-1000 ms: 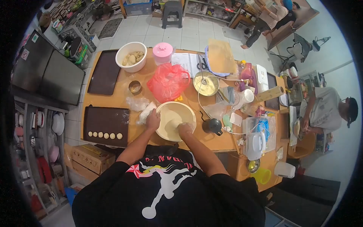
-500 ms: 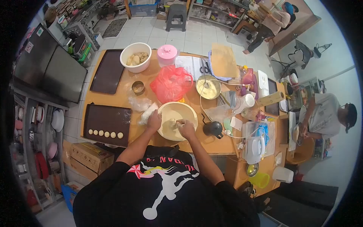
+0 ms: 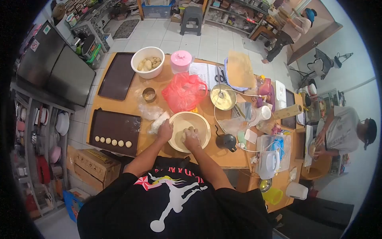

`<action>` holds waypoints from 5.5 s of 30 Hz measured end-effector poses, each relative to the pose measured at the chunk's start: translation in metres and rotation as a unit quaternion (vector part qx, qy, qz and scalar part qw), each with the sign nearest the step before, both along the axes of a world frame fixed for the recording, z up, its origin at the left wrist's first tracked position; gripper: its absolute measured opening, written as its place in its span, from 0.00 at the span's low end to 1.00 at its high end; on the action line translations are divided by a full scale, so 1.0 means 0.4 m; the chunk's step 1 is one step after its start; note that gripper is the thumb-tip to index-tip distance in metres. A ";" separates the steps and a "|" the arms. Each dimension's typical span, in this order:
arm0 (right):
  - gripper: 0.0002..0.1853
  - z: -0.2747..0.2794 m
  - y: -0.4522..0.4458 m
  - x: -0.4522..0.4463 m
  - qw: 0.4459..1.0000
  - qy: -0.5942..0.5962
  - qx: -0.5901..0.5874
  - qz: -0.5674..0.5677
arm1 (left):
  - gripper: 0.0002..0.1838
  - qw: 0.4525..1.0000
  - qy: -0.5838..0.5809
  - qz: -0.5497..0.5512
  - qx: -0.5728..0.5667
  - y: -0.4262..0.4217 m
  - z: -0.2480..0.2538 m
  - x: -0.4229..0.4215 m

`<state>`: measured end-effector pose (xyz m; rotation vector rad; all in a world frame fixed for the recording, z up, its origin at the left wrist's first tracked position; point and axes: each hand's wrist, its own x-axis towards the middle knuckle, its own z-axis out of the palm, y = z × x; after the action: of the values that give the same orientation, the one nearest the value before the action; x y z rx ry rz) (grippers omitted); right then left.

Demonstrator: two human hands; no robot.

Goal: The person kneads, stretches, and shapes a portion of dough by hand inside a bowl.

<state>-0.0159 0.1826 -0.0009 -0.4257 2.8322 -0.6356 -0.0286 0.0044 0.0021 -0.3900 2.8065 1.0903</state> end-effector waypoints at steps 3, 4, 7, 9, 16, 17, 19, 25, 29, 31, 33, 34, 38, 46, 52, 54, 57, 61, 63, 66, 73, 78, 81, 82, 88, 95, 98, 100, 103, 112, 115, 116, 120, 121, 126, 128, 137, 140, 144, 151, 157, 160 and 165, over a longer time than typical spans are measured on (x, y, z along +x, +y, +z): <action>0.20 0.044 -0.008 -0.042 0.995 -0.009 -0.080 -0.057 | 0.16 1.000 -0.022 0.007 0.017 -0.001 0.005 0.000; 0.18 0.041 -0.012 -0.055 0.987 0.024 -0.135 -0.083 | 0.16 1.000 -0.023 0.008 0.018 0.000 -0.003 0.001; 0.16 0.078 -0.015 -0.068 0.979 0.075 -0.166 -0.095 | 0.16 0.999 -0.023 0.012 0.020 -0.002 -0.009 -0.005; 0.17 0.099 -0.002 -0.064 0.984 0.089 -0.140 -0.062 | 0.16 0.999 -0.022 0.014 0.021 0.000 -0.001 -0.001; 0.19 0.085 0.039 0.007 0.989 0.110 -0.094 -0.018 | 0.16 1.000 -0.014 0.016 0.011 0.003 -0.039 0.005; 0.19 0.073 0.033 0.011 0.983 0.138 -0.117 -0.022 | 0.16 1.000 -0.012 0.015 0.017 0.003 -0.039 0.004; 0.19 0.044 0.007 0.012 0.988 0.094 -0.122 -0.031 | 0.17 0.999 -0.017 0.020 0.022 0.005 -0.020 0.002; 0.11 0.025 -0.035 0.010 0.995 0.101 -0.018 0.019 | 0.16 1.000 0.002 0.018 0.004 0.003 -0.019 0.004; 0.08 -0.002 -0.059 -0.005 0.992 0.121 0.021 -0.013 | 0.15 0.998 -0.056 0.032 0.011 0.012 0.025 0.000; 0.08 -0.003 -0.074 -0.014 0.992 0.117 0.032 -0.035 | 0.15 0.998 -0.046 0.033 0.005 0.009 0.018 0.000; 0.08 0.000 -0.086 -0.024 0.992 0.108 0.031 -0.054 | 0.17 1.000 0.008 0.029 0.001 0.007 -0.013 0.005; 0.08 0.000 -0.088 -0.026 0.992 0.109 0.028 -0.056 | 0.17 1.000 0.001 0.026 -0.003 0.005 -0.019 0.008; 0.09 -0.008 -0.088 -0.046 0.990 0.124 0.031 -0.066 | 0.16 0.999 -0.025 0.027 -0.009 0.008 -0.008 0.000; 0.18 0.049 -0.096 -0.069 0.995 0.061 0.057 -0.047 | 0.15 1.000 -0.022 0.018 0.001 0.005 -0.021 0.001; 0.29 0.039 -0.105 -0.086 0.994 0.028 0.084 -0.056 | 0.16 1.000 -0.004 0.015 -0.004 0.002 -0.020 -0.001; 0.33 0.039 -0.099 -0.092 0.996 -0.012 0.073 -0.058 | 0.14 0.999 -0.037 0.021 0.021 0.005 0.003 -0.001; 0.34 -0.051 -0.071 -0.121 0.993 -0.072 0.006 -0.098 | 0.14 0.998 -0.056 0.029 0.031 0.004 0.018 0.002; 0.31 -0.181 -0.009 -0.214 0.871 -0.293 -0.291 -0.266 | 0.15 0.998 -0.044 0.017 0.042 -0.001 -0.002 0.001; 0.27 -0.210 0.007 -0.200 0.914 -0.210 -0.279 -0.208 | 0.15 0.999 -0.029 0.018 0.037 0.000 -0.005 -0.001; 0.22 -0.112 -0.002 -0.137 0.958 -0.102 -0.200 -0.177 | 0.16 0.999 -0.037 0.012 0.023 -0.004 -0.003 0.002; 0.19 0.084 -0.022 -0.057 0.988 0.001 -0.086 -0.126 | 0.17 0.999 -0.013 0.007 0.031 -0.008 -0.025 0.004; 0.19 0.053 -0.001 -0.085 0.996 -0.023 -0.031 -0.082 | 0.17 1.000 -0.015 0.003 0.021 -0.007 -0.017 -0.002; 0.18 0.012 0.055 -0.111 0.994 -0.040 -0.074 -0.067 | 0.16 0.999 -0.020 0.013 0.027 -0.004 0.008 -0.003; 0.17 -0.009 0.071 -0.114 0.994 -0.053 -0.087 -0.050 | 0.16 0.999 -0.024 0.018 0.028 -0.002 0.016 0.003; 0.18 0.113 0.087 -0.082 0.985 -0.167 0.003 0.050 | 0.16 0.999 -0.017 0.004 0.034 -0.007 -0.016 -0.002; 0.13 0.145 0.065 0.050 0.974 -0.154 0.080 0.146 | 0.17 0.998 -0.029 0.026 0.045 0.007 0.007 0.003; 0.13 0.090 0.041 0.071 0.987 -0.082 0.101 0.100 | 0.18 0.999 -0.012 0.013 0.039 0.003 -0.005 0.006; 0.16 0.085 0.014 0.085 0.990 -0.047 0.126 0.044 | 0.18 0.999 0.000 0.014 0.032 0.002 -0.015 0.002; 0.15 0.084 -0.014 0.054 0.989 -0.087 0.112 -0.032 | 0.18 0.998 0.051 0.001 0.024 -0.001 -0.041 0.004; 0.09 -0.016 -0.027 -0.016 0.995 0.052 0.040 -0.069 | 0.15 0.999 0.047 -0.007 -0.008 0.001 -0.046 0.005; 0.10 -0.031 -0.035 -0.033 0.993 0.053 0.031 -0.102 | 0.14 1.000 0.018 -0.011 -0.003 -0.005 -0.029 0.005; 0.11 -0.034 -0.035 -0.038 0.991 0.066 0.051 -0.107 | 0.14 1.000 0.010 -0.013 -0.001 -0.002 -0.025 0.003; 0.14 -0.020 -0.054 -0.066 0.983 0.081 0.077 -0.145 | 0.15 1.000 -0.001 -0.025 -0.008 -0.010 -0.040 -0.002; 0.15 -0.016 -0.058 -0.069 0.982 0.072 0.072 -0.160 | 0.15 1.000 -0.002 -0.026 0.000 -0.010 -0.038 0.003; 0.17 -0.028 -0.050 -0.081 0.979 0.035 0.003 -0.199 | 0.16 1.000 0.004 -0.028 0.002 -0.011 -0.049 0.007; 0.19 -0.034 -0.038 -0.119 0.971 -0.024 -0.099 -0.216 | 0.16 1.000 -0.009 -0.021 0.003 -0.013 -0.036 0.006; 0.22 0.036 0.067 -0.077 0.966 -0.213 0.060 -0.135 | 0.14 0.999 -0.005 0.012 0.034 -0.005 0.016 0.003; 0.22 -0.031 0.100 -0.032 0.962 -0.223 -0.002 -0.159 | 0.13 0.999 -0.026 0.021 0.037 0.006 0.002 0.008; 0.20 0.046 0.081 0.013 0.969 -0.176 -0.060 -0.165 | 0.15 1.000 0.000 0.024 0.017 0.003 -0.007 0.009; 0.12 0.073 0.027 0.084 0.984 -0.135 -0.117 0.018 | 0.15 0.999 0.008 0.018 0.031 0.006 -0.013 0.005; 0.11 0.038 -0.045 0.042 0.990 -0.136 0.004 -0.032 | 0.16 0.999 -0.017 0.019 0.025 0.005 0.001 0.007; 0.12 0.008 -0.088 -0.004 0.993 -0.095 0.040 -0.065 | 0.16 0.999 -0.017 0.027 0.037 0.002 -0.010 0.007; 0.15 -0.080 -0.148 -0.069 0.992 -0.061 0.035 -0.102 | 0.15 0.998 -0.032 0.031 0.037 0.000 0.006 0.004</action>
<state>-0.0436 0.1236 -0.0328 -0.0824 2.7906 -0.5761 -0.0269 0.0046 0.0045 -0.4998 2.7051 1.1694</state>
